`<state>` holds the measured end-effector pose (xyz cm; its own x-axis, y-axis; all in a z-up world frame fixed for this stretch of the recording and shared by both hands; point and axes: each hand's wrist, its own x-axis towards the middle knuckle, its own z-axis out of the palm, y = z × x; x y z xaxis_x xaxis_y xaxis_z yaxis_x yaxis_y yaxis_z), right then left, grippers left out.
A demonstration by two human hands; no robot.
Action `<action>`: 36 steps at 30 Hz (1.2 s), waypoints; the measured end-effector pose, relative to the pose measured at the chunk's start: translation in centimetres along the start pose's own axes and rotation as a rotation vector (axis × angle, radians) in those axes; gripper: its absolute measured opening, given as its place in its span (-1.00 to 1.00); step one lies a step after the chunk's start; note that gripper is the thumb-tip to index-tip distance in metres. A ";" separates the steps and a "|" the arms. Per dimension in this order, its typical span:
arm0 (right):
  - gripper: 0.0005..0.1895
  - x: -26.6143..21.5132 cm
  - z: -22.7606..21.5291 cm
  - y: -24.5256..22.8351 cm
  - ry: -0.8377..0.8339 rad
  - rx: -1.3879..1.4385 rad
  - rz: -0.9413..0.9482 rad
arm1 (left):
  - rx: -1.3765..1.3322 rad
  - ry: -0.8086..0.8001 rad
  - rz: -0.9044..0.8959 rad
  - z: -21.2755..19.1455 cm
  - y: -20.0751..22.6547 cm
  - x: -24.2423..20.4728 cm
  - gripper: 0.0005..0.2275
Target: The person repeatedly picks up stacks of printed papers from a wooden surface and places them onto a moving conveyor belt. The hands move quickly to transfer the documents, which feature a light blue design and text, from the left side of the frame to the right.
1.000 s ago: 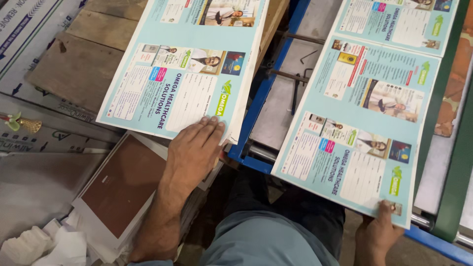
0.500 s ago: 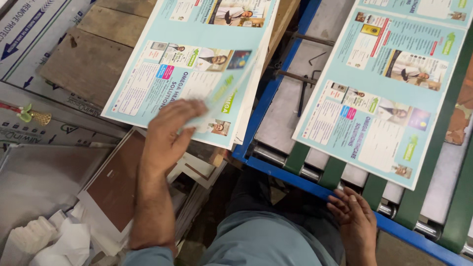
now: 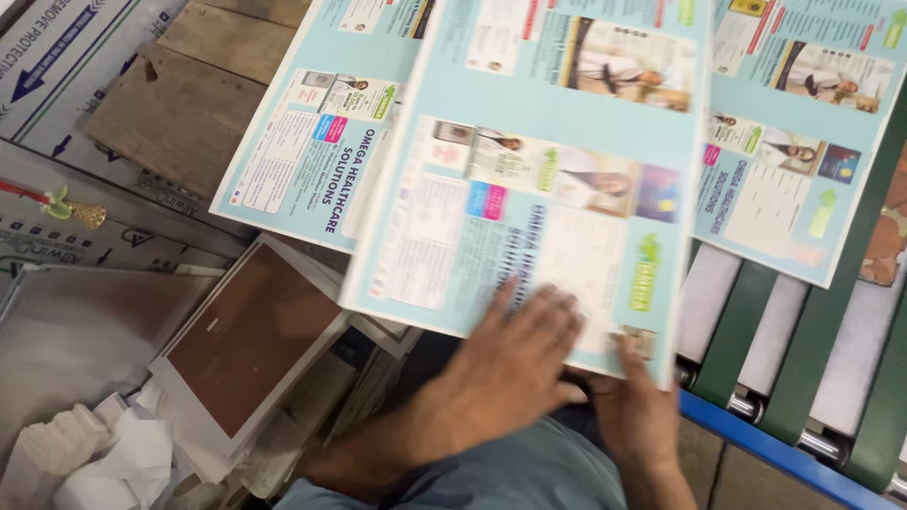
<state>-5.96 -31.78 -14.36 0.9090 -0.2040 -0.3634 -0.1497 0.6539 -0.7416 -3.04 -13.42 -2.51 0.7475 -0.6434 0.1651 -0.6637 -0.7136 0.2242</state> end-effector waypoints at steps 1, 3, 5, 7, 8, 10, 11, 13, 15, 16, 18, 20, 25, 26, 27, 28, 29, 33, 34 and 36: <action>-0.69 0.5 -1.2 -0.6 0.042 -0.006 -0.080 | 0.046 -0.029 -0.023 -0.5 -1.0 -0.2 -0.35; -0.78 1.1 -4.4 -2.0 0.141 -0.008 -0.193 | 0.146 -0.003 -0.100 -2.0 -3.7 -1.0 -0.40; -0.78 1.5 -7.8 -3.3 0.223 0.013 -0.280 | 0.178 0.050 -0.175 -3.4 -6.1 -2.1 -0.41; -0.71 1.8 -10.7 -3.7 0.292 0.010 -0.370 | 0.229 0.149 -0.225 -4.4 -7.8 -2.9 -0.47; -0.68 1.6 -12.1 -3.7 0.338 -0.010 -0.406 | 0.254 0.200 -0.250 -4.6 -8.6 -3.2 -0.50; -0.62 0.9 -14.5 -2.9 0.404 -0.038 -0.434 | 0.257 0.272 -0.201 -4.6 -9.4 -3.4 -0.56; -0.59 0.6 -15.6 -2.7 0.424 -0.042 -0.433 | 0.257 0.311 -0.177 -4.4 -9.6 -3.3 -0.58; -0.55 -0.1 -17.5 -1.9 0.455 -0.063 -0.428 | 0.239 0.331 -0.180 -4.3 -9.9 -3.1 -0.60; -0.55 -0.2 -18.9 -0.6 0.494 -0.097 -0.419 | 0.219 0.348 -0.188 -4.2 -10.0 -2.9 -0.59; -0.55 -0.7 -19.5 0.1 0.516 -0.121 -0.402 | 0.207 0.354 -0.193 -4.3 -9.9 -2.9 -0.59; -0.56 -2.5 -20.3 1.9 0.550 -0.148 -0.361 | 0.184 0.381 -0.196 -4.4 -9.9 -2.9 -0.58; -0.56 -4.3 -20.6 3.4 0.569 -0.173 -0.322 | 0.157 0.421 -0.195 -4.5 -9.9 -3.0 -0.56; -0.57 -5.2 -19.5 3.8 0.586 -0.192 -0.288 | 0.258 0.464 -0.192 -4.2 -10.7 -2.8 -0.59; -0.57 -4.8 -19.1 3.3 0.589 -0.191 -0.296 | 0.270 0.468 -0.184 -4.2 -10.9 -2.8 -0.62; -0.57 -4.0 -18.6 2.7 0.583 -0.188 -0.300 | 0.259 0.473 -0.187 -4.1 -11.0 -2.9 -0.63; -0.57 -3.2 -18.1 2.2 0.569 -0.173 -0.315 | 0.248 0.477 -0.189 -4.0 -11.1 -2.9 -0.65; -0.57 -2.6 -17.6 1.8 0.546 -0.157 -0.333 | 0.238 0.482 -0.193 -4.0 -11.2 -2.9 -0.67; -0.51 2.0 -16.1 0.2 0.388 -0.065 -0.460 | 0.262 0.495 -0.190 -3.7 -11.4 -2.8 -0.68; -0.52 3.0 -15.9 -0.1 0.382 -0.057 -0.448 | 0.265 0.499 -0.189 -3.6 -11.5 -2.7 -0.68; -0.54 4.9 -15.6 -0.4 0.370 -0.042 -0.425 | 0.269 0.506 -0.188 -3.4 -11.6 -2.7 -0.68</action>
<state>-7.49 -44.42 -24.63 0.6968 -0.6900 -0.1960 0.1775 0.4306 -0.8849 2.72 -2.47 -2.26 0.7288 -0.3345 0.5975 -0.4527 -0.8900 0.0540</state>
